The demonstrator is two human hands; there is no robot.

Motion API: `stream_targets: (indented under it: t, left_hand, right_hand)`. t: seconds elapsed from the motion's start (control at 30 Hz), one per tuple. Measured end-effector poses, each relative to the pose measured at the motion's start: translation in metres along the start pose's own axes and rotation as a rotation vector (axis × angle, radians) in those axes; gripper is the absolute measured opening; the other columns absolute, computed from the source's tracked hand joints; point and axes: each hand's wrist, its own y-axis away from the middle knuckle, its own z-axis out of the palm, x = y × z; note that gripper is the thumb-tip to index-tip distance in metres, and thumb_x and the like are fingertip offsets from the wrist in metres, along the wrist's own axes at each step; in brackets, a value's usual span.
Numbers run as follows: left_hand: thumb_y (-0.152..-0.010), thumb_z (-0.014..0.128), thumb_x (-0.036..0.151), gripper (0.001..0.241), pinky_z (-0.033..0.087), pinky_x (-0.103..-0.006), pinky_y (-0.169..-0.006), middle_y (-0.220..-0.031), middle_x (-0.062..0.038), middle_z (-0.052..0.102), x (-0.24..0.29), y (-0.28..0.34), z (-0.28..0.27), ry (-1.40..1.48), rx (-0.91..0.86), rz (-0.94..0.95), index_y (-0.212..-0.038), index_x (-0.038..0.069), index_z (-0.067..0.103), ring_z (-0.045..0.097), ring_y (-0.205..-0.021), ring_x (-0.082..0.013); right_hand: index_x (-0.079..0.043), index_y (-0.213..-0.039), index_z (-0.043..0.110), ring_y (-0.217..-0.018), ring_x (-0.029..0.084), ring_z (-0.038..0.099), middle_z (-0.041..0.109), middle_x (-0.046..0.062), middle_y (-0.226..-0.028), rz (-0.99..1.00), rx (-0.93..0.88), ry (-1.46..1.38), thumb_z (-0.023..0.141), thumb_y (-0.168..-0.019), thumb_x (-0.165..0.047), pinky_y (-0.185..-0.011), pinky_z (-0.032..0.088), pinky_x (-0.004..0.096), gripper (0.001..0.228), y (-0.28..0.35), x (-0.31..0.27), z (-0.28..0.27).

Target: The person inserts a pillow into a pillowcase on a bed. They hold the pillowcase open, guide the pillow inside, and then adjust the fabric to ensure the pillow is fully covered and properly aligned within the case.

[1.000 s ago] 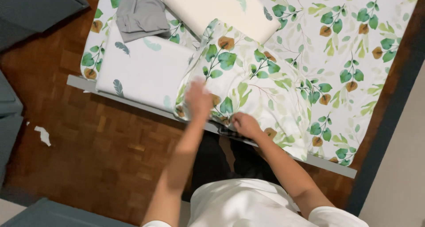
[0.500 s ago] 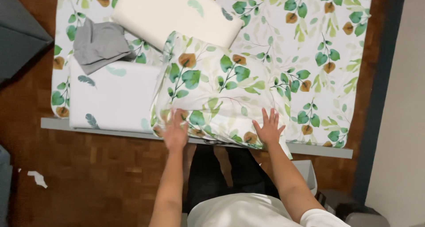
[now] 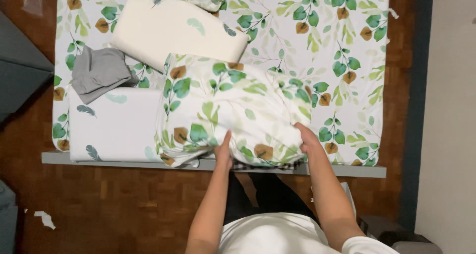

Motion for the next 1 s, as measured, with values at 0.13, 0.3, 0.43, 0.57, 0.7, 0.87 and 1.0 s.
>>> stream_targets:
  t: [0.13, 0.3, 0.43, 0.57, 0.7, 0.87, 1.0]
  left_hand:
    - [-0.083, 0.081, 0.009, 0.053, 0.054, -0.0474, -0.093, -0.123, -0.023, 0.068, 0.043, -0.001, 0.056, 0.053, 0.101, 0.327, -0.130, -0.005, 0.061, 0.065, -0.108, -0.0277]
    - [-0.071, 0.080, 0.023, 0.038, 0.054, -0.0457, -0.078, -0.089, -0.012, 0.075, 0.122, 0.013, 0.079, -0.132, 0.069, 0.515, -0.106, 0.007, 0.078, 0.069, -0.081, -0.0202]
    - [-0.076, 0.078, 0.024, 0.033, 0.054, -0.0431, -0.076, -0.088, -0.010, 0.074, 0.171, 0.019, 0.074, -0.274, 0.019, 0.683, -0.105, 0.006, 0.077, 0.066, -0.079, -0.0172]
    - [-0.096, 0.067, 0.036, 0.088, 0.041, -0.0655, -0.107, -0.153, -0.020, 0.044, 0.178, 0.002, 0.055, -0.827, 0.145, 0.748, -0.164, 0.043, 0.011, 0.047, -0.138, -0.0461]
    - [-0.098, 0.072, 0.030, 0.086, 0.035, -0.0784, -0.103, -0.161, -0.024, 0.033, 0.147, 0.021, 0.062, -1.012, 0.204, 0.943, -0.166, 0.025, 0.021, 0.033, -0.142, -0.0583]
    - [-0.103, 0.062, 0.036, 0.072, 0.026, -0.0764, -0.111, -0.168, -0.017, 0.026, 0.082, 0.016, 0.095, -1.226, 0.135, 0.994, -0.165, 0.027, 0.027, 0.021, -0.151, -0.0509]
    - [-0.105, 0.052, 0.040, 0.057, 0.015, -0.0773, -0.113, -0.170, -0.011, 0.027, 0.028, -0.003, 0.117, -1.516, -0.040, 1.164, -0.160, 0.031, 0.039, 0.015, -0.156, -0.0426]
  right_hand:
    - [-0.004, -0.113, 0.074, -0.095, 0.034, 0.076, 0.075, 0.017, -0.104, -0.183, -0.180, -0.256, 0.071, -0.082, -0.025, -0.097, 0.055, 0.054, 0.038, 0.066, -0.042, 0.027]
    - [-0.005, -0.134, 0.064, -0.121, 0.039, 0.063, 0.067, 0.021, -0.131, -0.375, -0.473, -0.412, 0.057, -0.090, -0.031, -0.110, 0.044, 0.062, 0.051, 0.111, -0.026, 0.017]
    - [0.009, -0.114, 0.060, -0.036, 0.007, 0.032, 0.054, 0.000, -0.056, -0.399, -0.658, -0.205, 0.059, -0.100, -0.024, -0.029, 0.024, 0.021, 0.035, 0.235, -0.012, 0.042]
    - [0.001, -0.120, 0.069, -0.056, 0.021, 0.074, 0.079, 0.017, -0.086, -0.313, -0.782, 0.364, 0.061, -0.098, -0.030, -0.054, 0.058, 0.028, 0.039, 0.283, -0.010, 0.070]
    - [-0.001, -0.131, 0.059, -0.067, 0.020, 0.075, 0.079, 0.014, -0.099, -0.347, -0.676, 0.447, 0.060, -0.100, -0.021, -0.058, 0.057, 0.026, 0.037, 0.238, 0.002, 0.069]
    - [-0.026, -0.139, 0.062, -0.096, 0.024, 0.073, 0.071, 0.008, -0.125, -0.546, -0.261, 0.753, 0.062, -0.101, -0.043, -0.080, 0.059, 0.039, 0.042, 0.171, -0.054, 0.092]
    - [-0.009, -0.153, 0.047, -0.145, 0.045, 0.037, 0.039, 0.022, -0.159, -1.083, 0.179, 0.794, 0.054, -0.108, -0.028, -0.118, 0.029, 0.058, 0.049, 0.124, -0.067, 0.133]
